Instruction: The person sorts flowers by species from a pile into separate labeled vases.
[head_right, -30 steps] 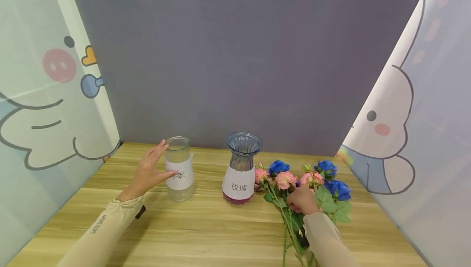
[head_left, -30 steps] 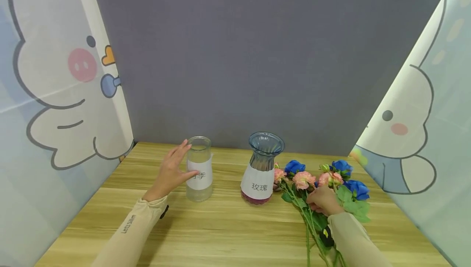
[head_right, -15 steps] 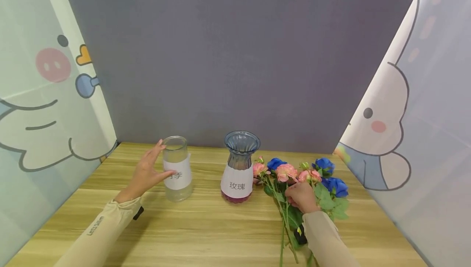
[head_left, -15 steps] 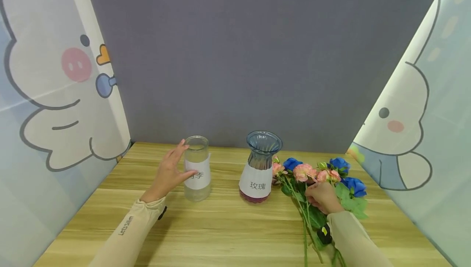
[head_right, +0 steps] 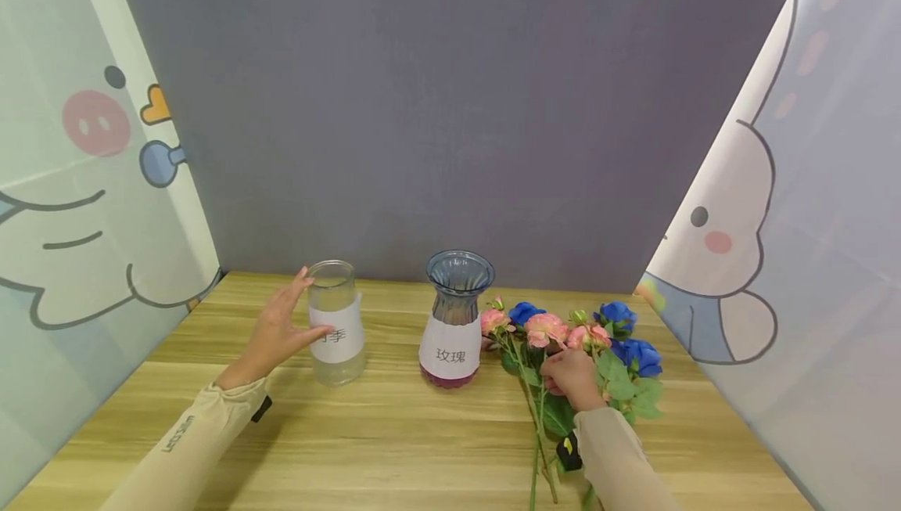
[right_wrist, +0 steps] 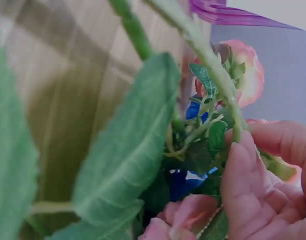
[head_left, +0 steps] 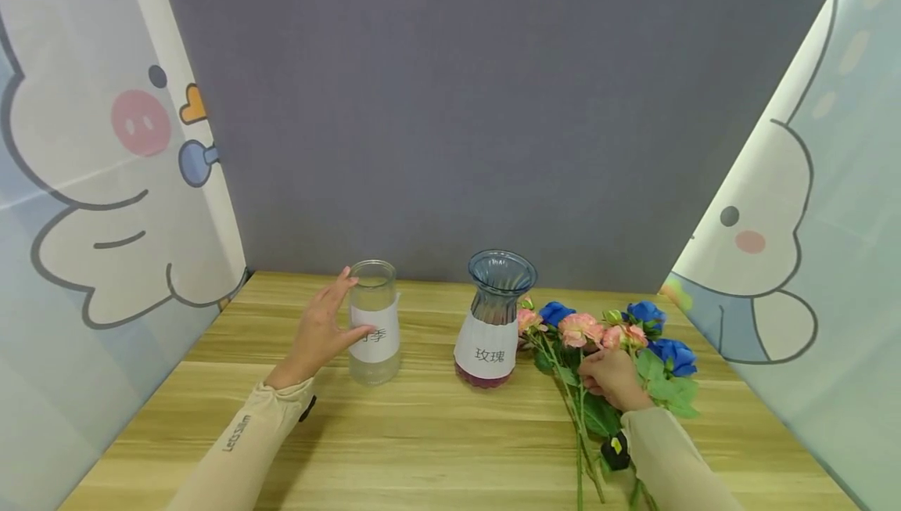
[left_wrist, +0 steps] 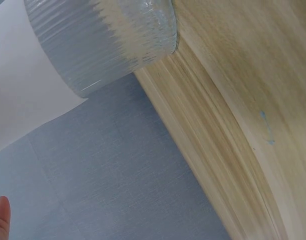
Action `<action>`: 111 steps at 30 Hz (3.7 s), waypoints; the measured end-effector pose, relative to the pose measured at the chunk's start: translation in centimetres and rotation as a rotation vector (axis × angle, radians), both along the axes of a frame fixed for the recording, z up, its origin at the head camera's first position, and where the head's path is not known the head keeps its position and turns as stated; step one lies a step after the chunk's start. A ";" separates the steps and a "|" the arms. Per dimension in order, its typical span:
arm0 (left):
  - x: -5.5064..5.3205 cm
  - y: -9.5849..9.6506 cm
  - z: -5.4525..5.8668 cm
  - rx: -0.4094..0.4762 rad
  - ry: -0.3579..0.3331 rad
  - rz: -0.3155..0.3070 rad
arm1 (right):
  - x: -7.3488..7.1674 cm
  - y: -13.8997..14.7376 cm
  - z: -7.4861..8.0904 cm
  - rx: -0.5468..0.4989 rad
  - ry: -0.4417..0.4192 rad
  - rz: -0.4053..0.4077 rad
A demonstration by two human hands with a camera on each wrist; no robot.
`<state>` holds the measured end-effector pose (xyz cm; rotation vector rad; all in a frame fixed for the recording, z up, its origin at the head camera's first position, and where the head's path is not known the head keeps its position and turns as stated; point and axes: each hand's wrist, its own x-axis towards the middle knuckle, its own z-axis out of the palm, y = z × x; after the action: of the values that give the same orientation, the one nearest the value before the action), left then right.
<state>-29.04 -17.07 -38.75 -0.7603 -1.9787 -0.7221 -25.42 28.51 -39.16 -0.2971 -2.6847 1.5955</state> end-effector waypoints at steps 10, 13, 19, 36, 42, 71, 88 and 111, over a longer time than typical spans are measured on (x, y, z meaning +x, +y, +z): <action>0.3 -0.2 -0.3 0.005 -0.020 0.002 | 0.7 0.3 0.6 -0.151 -0.009 -0.007; 0.3 -0.2 -0.3 0.000 -0.015 -0.005 | 0.8 0.3 1.1 -0.149 -0.019 0.011; 0.3 -0.1 -0.1 -0.001 -0.026 -0.011 | 1.2 0.2 2.3 -0.200 -0.022 -0.004; 0.1 0.1 0.1 -0.009 -0.032 0.030 | 2.0 -0.4 4.3 -0.010 0.320 -0.256; 0.2 0.1 0.1 -0.007 -0.035 0.023 | 0.6 0.6 2.1 -0.274 0.498 -0.312; 0.2 0.1 0.0 -0.009 -0.025 0.028 | 2.7 -6.4 6.1 -1.039 0.883 -0.216; 0.1 0.1 0.0 -0.008 -0.042 0.034 | 2.8 -11.2 7.5 -0.959 0.873 -0.163; 0.3 0.3 0.3 0.002 -0.076 0.044 | 1.9 -19.9 8.1 -1.074 0.787 -0.138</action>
<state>-28.71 -16.75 -38.47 -0.6956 -2.0558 -0.7366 -23.51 8.66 -31.02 0.1473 -1.0922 2.2820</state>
